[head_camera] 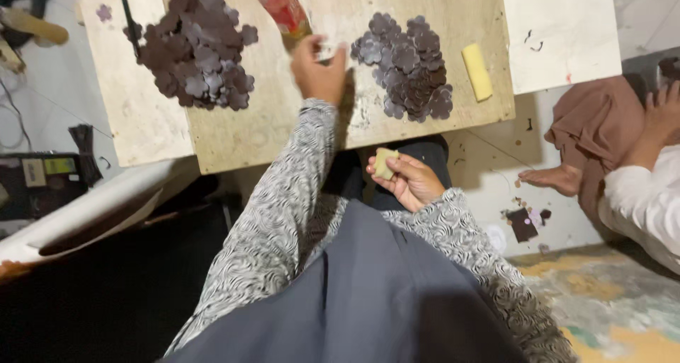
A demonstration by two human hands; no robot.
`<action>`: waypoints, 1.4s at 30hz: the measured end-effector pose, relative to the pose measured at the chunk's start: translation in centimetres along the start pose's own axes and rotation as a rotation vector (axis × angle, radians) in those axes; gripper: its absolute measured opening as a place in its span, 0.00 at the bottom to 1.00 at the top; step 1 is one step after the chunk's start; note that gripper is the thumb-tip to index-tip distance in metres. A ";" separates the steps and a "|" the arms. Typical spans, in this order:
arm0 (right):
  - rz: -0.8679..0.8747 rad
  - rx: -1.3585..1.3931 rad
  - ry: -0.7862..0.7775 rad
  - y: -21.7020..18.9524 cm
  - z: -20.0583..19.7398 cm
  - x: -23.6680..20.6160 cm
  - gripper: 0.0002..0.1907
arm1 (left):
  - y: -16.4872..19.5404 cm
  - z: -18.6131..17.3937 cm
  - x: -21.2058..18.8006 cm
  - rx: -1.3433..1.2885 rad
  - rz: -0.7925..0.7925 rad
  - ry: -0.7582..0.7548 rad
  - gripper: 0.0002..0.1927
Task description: The person sits on the floor and repeatedly picks up dark, flower-shaped craft pieces from a wooden table. They rub the edges of each piece with a small yellow block to smooth them, then place the finished pieces into a pile. The person briefly opens and closes a plastic bottle during the process.
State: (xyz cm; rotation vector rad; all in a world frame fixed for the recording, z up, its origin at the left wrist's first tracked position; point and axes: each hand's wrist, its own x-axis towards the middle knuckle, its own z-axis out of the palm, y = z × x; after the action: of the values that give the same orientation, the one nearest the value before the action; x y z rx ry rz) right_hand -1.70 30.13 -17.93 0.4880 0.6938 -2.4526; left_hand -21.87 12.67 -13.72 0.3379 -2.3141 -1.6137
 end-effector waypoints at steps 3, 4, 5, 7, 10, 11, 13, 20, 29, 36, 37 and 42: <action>-0.001 -0.013 -0.025 0.0 0.1 -0.1 0.18 | 0.3 1.8 -2.5 0.222 0.148 -0.103 0.24; -0.009 -0.025 -0.043 0.0 0.0 0.0 0.18 | 0.6 2.2 -2.3 0.343 0.227 -0.103 0.25; -0.026 -0.041 -0.064 -0.1 0.0 -0.1 0.19 | 0.9 2.5 -1.9 0.395 0.210 -0.148 0.24; -0.014 -0.033 -0.032 -0.2 0.2 -0.1 0.19 | 1.5 2.7 -1.3 0.502 0.169 -0.245 0.22; 0.000 -0.034 -0.014 -0.4 0.7 -0.2 0.20 | 1.7 2.4 -1.3 0.443 0.210 -0.211 0.21; -0.002 -0.043 -0.022 -0.5 0.7 -0.2 0.20 | 1.6 2.0 -1.7 0.403 0.221 -0.207 0.21; 0.005 -0.053 -0.001 -0.6 1.1 -0.2 0.20 | 1.4 1.3 -2.2 0.315 0.259 -0.189 0.22; -0.012 -0.128 -0.023 -1.1 3.0 -0.5 0.20 | 1.6 -1.7 -3.3 0.249 0.191 -0.143 0.22; 0.001 -0.219 0.012 -1.0 5.0 -0.6 0.19 | 1.8 -3.8 -4.5 0.166 -0.045 -0.158 0.11; -0.095 -0.280 0.058 -1.0 4.8 -1.3 0.20 | 1.3 -8.1 -6.2 -0.780 -0.643 -0.539 0.14; -0.113 -0.303 0.061 -1.2 5.3 -1.7 0.21 | 1.5 -9.2 -6.8 -0.857 -0.611 -0.598 0.15; -0.327 -0.476 -0.028 -4.3 11.4 -3.0 0.20 | 4.1 -13.6 -8.7 -0.896 -0.525 -0.642 0.18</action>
State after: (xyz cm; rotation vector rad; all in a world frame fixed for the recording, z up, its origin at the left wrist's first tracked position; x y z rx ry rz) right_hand -4.00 28.01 -5.79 0.1602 1.3901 -2.4535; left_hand -8.84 5.31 -6.42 0.2278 -1.6024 -3.1738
